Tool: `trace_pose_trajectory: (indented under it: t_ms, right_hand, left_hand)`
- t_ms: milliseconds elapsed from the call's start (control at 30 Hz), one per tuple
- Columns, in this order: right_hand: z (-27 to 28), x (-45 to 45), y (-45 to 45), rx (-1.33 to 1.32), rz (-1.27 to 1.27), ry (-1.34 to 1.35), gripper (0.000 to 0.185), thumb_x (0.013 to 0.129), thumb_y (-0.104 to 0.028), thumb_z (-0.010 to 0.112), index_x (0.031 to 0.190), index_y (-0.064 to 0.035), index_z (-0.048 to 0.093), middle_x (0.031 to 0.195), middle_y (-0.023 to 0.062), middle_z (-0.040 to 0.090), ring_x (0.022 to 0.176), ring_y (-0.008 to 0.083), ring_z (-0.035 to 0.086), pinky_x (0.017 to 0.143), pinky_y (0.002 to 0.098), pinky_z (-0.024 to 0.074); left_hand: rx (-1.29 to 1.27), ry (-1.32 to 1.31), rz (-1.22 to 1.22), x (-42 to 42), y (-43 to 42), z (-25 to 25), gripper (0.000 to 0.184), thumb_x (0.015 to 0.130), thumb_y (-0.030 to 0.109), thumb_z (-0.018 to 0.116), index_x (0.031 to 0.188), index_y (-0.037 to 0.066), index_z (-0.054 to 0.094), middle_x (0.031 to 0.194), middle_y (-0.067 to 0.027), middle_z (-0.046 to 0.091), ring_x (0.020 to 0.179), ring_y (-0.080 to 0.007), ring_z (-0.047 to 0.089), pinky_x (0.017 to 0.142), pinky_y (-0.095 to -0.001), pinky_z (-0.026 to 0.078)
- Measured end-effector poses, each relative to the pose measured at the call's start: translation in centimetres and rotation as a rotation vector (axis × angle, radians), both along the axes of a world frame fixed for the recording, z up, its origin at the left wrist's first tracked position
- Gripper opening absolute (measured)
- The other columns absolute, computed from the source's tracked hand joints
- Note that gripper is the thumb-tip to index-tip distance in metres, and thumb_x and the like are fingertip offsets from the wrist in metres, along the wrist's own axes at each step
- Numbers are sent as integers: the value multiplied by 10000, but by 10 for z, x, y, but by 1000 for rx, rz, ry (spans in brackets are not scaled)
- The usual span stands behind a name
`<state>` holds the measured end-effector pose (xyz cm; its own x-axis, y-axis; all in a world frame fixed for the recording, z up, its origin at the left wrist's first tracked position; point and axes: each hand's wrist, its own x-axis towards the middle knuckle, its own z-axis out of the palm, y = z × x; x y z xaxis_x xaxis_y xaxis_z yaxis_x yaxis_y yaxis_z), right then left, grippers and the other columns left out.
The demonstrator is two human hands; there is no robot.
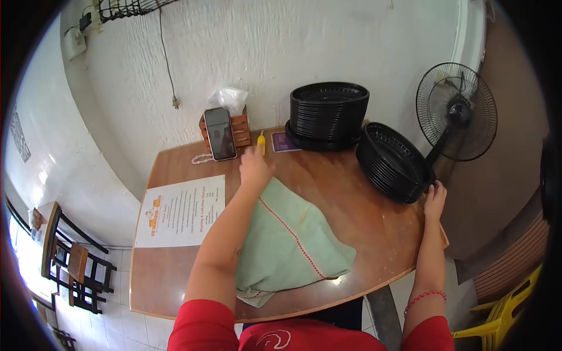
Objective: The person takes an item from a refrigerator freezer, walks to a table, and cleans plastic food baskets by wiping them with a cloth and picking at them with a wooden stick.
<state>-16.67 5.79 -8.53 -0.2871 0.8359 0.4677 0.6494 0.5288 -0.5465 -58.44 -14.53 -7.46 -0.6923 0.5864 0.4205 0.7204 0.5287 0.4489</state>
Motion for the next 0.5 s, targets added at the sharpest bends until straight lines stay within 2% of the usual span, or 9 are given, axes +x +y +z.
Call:
trace_pose_trajectory:
  t_ms: [100, 167, 333, 500]
  right_hand:
    - [20, -24, -18, 490, -19, 109, 281, 830, -140, 426, 1081, -32, 492, 1035, 138, 513, 939, 258, 490, 885, 348, 348]
    - [26, -44, -26, 793, -17, 174, 266, 831, -122, 421, 1072, -35, 492, 1028, 127, 507, 939, 251, 481, 901, 354, 335]
    - [35, -75, -50, 788, 137, -101, 243, 811, -78, 420, 1032, -38, 510, 986, 105, 525, 903, 244, 493, 928, 370, 306]
    - [61, -61, -49, 482, 248, -189, 233, 787, -50, 432, 997, -20, 529, 894, 93, 556, 833, 256, 499, 932, 371, 302]
  left_hand:
    - [-37, 137, -369, 40, -33, 14, 368, 738, 275, 592, 1041, 74, 535, 1033, -138, 505, 959, -291, 482, 816, -352, 408]
    - [-167, 18, -531, 74, -59, 21, 374, 748, 309, 577, 1039, 77, 538, 1033, -136, 513, 941, -277, 490, 808, -342, 404]
    - [-105, 196, -668, 78, -55, -12, 398, 754, 351, 559, 1040, 75, 542, 1026, -125, 522, 908, -261, 498, 797, -322, 405]
    - [-269, 112, -700, 79, -54, -8, 527, 762, 447, 512, 1126, 66, 492, 1114, -160, 488, 1013, -311, 463, 864, -379, 368]
